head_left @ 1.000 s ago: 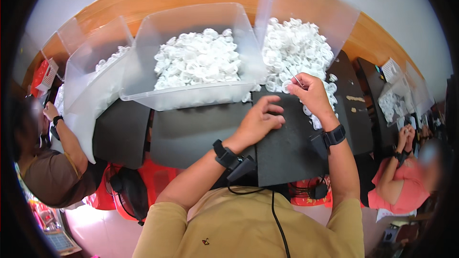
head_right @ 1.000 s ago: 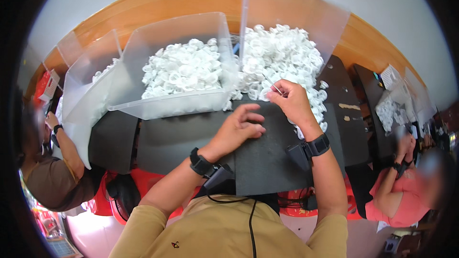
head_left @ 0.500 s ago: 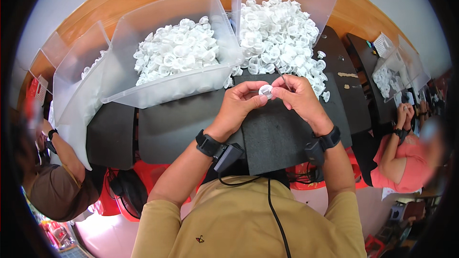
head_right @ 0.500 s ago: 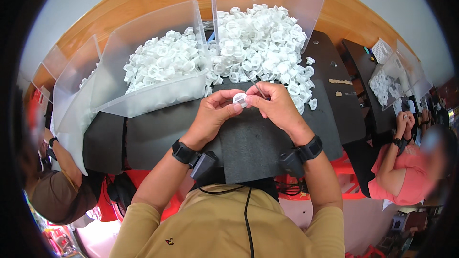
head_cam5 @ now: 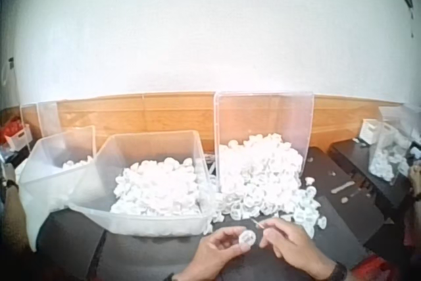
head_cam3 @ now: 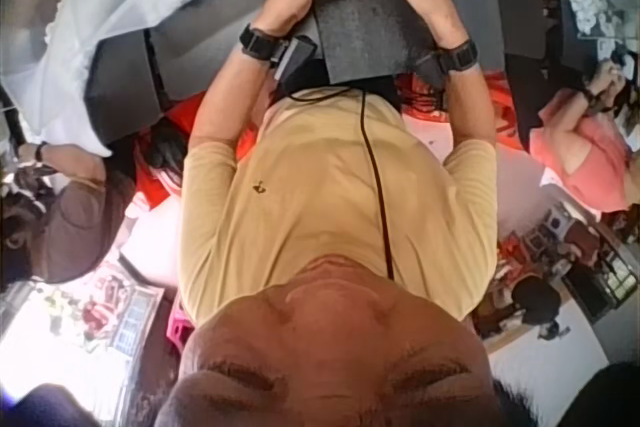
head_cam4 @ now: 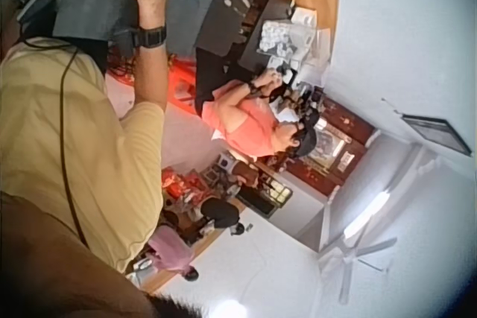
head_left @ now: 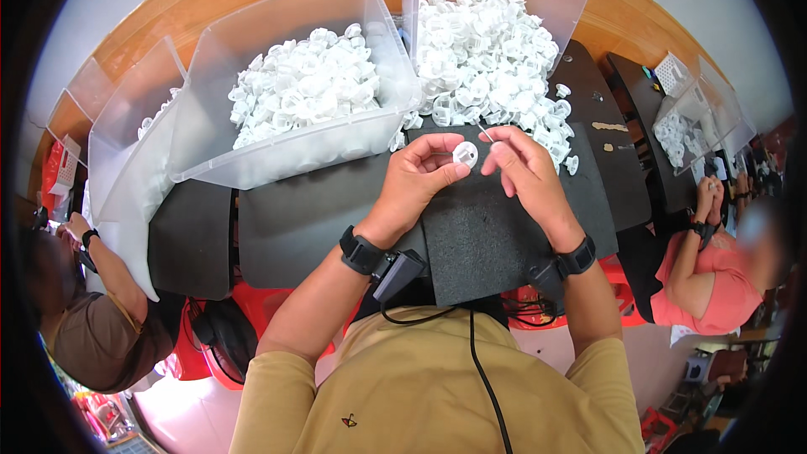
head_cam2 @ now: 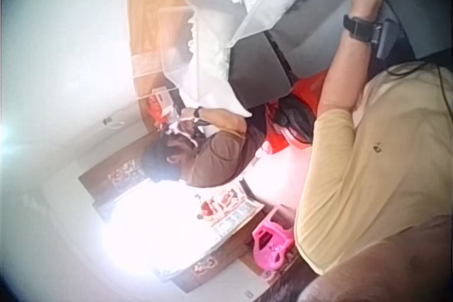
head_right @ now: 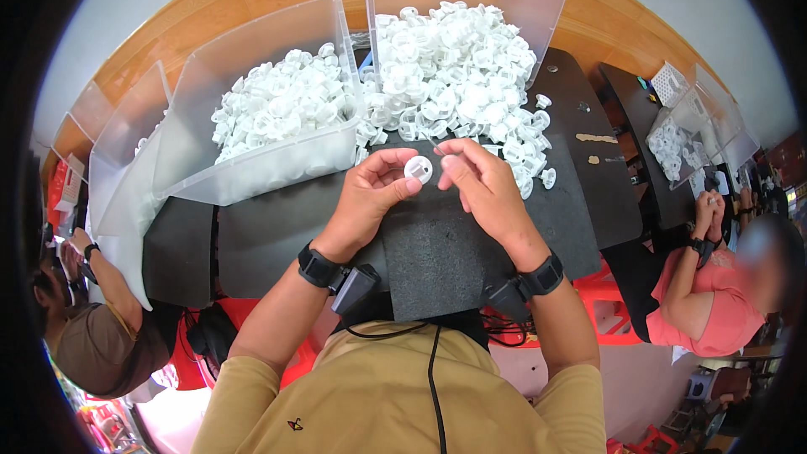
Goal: Assembling small white plastic components by hand on a workstation.
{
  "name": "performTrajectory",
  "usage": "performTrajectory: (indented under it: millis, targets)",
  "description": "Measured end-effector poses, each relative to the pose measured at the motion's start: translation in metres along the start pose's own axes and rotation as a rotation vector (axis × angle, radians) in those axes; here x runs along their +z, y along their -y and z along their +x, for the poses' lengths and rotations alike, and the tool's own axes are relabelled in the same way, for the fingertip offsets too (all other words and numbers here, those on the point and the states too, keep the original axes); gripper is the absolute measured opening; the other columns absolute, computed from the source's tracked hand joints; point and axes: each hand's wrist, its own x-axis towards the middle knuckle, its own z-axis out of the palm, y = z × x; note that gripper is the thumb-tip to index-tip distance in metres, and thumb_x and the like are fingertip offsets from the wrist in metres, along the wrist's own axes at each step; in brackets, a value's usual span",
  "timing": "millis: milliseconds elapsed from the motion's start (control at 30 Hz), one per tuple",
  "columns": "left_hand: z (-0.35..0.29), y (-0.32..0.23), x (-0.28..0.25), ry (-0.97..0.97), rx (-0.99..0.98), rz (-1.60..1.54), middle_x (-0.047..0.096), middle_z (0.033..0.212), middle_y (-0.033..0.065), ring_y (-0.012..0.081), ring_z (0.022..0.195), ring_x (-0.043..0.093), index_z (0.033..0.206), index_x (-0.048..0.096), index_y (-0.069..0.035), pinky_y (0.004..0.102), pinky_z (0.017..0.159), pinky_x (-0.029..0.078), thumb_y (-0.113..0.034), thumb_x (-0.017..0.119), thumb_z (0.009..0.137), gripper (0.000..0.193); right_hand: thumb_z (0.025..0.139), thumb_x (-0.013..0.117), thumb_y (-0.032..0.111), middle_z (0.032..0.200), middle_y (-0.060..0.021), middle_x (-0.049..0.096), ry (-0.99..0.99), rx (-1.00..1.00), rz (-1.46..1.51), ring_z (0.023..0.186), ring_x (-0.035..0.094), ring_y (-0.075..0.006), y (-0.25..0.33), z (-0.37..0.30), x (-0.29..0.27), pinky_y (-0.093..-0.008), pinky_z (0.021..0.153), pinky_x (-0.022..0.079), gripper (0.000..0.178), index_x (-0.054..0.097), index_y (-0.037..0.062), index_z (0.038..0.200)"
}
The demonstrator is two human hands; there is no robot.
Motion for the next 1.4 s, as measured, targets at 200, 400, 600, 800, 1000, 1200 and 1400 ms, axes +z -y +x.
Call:
performTrajectory:
  millis: [200,400,600,800,1000,1200,1400]
  targets:
    - [-0.001,-0.002,0.001,-0.001,-0.101,-0.132,0.062,0.113,0.0049,0.012,0.1,0.061,0.122,0.057,-0.003,0.0264,0.09,0.051,-0.009,0.068,0.089,0.035,0.095,0.051,0.01,0.066,-0.0026,0.062,-0.023,-0.064,-0.284,0.055,0.054,-0.0072,0.006,-0.021,-0.003,-0.0252,0.052,0.042,0.026,0.064,0.0053,0.117]
    - [-0.001,0.0,-0.001,0.019,-0.095,-0.159,0.063,0.113,0.005,0.0116,0.1,0.061,0.123,0.057,-0.003,0.0264,0.089,0.052,-0.008,0.068,0.089,0.036,0.09,0.05,0.002,0.069,-0.0067,0.062,-0.029,-0.137,-0.431,0.061,0.06,-0.0146,0.012,-0.03,0.0,-0.0287,0.06,0.047,0.037,0.064,0.0121,0.122]
    - [-0.001,-0.001,-0.001,0.021,-0.088,-0.142,0.064,0.11,0.0049,0.0108,0.098,0.061,0.121,0.059,-0.003,0.0255,0.088,0.052,-0.005,0.07,0.086,0.036,0.087,0.052,0.001,0.073,-0.0087,0.063,-0.078,-0.218,-0.514,0.064,0.062,-0.0206,0.006,-0.033,-0.002,-0.0312,0.061,0.049,0.039,0.066,0.0151,0.12]
    - [-0.001,-0.002,0.0,0.021,-0.082,-0.118,0.064,0.109,0.0049,0.0098,0.097,0.061,0.12,0.059,-0.002,0.0235,0.086,0.051,-0.003,0.071,0.085,0.037,0.087,0.054,0.003,0.071,-0.0087,0.062,-0.107,-0.223,-0.582,0.063,0.061,-0.0223,0.009,-0.034,0.001,-0.0326,0.06,0.048,0.036,0.067,0.0169,0.117]
    - [-0.001,-0.001,0.001,0.022,-0.066,-0.108,0.065,0.109,0.0051,0.0096,0.097,0.061,0.12,0.059,-0.001,0.023,0.085,0.05,-0.002,0.071,0.084,0.038,0.087,0.057,0.005,0.07,-0.0081,0.061,-0.117,-0.234,-0.629,0.061,0.061,-0.0237,0.01,-0.036,0.004,-0.0351,0.058,0.048,0.034,0.068,0.0191,0.116]
    - [-0.002,-0.002,0.001,0.025,-0.065,-0.096,0.065,0.109,0.0053,0.0099,0.098,0.061,0.119,0.06,-0.001,0.0241,0.087,0.05,-0.002,0.072,0.084,0.038,0.085,0.057,0.003,0.073,-0.0094,0.062,-0.121,-0.248,-0.66,0.064,0.061,-0.0268,0.01,-0.036,0.004,-0.0365,0.059,0.048,0.036,0.068,0.0187,0.116]
    - [-0.002,-0.003,0.002,0.024,-0.061,-0.084,0.065,0.11,0.0055,0.0104,0.099,0.061,0.119,0.06,-0.001,0.025,0.088,0.05,-0.002,0.071,0.084,0.037,0.084,0.057,0.002,0.076,-0.009,0.065,-0.141,-0.274,-0.655,0.066,0.063,-0.0279,0.009,-0.036,0.004,-0.0374,0.059,0.049,0.037,0.067,0.0188,0.116]
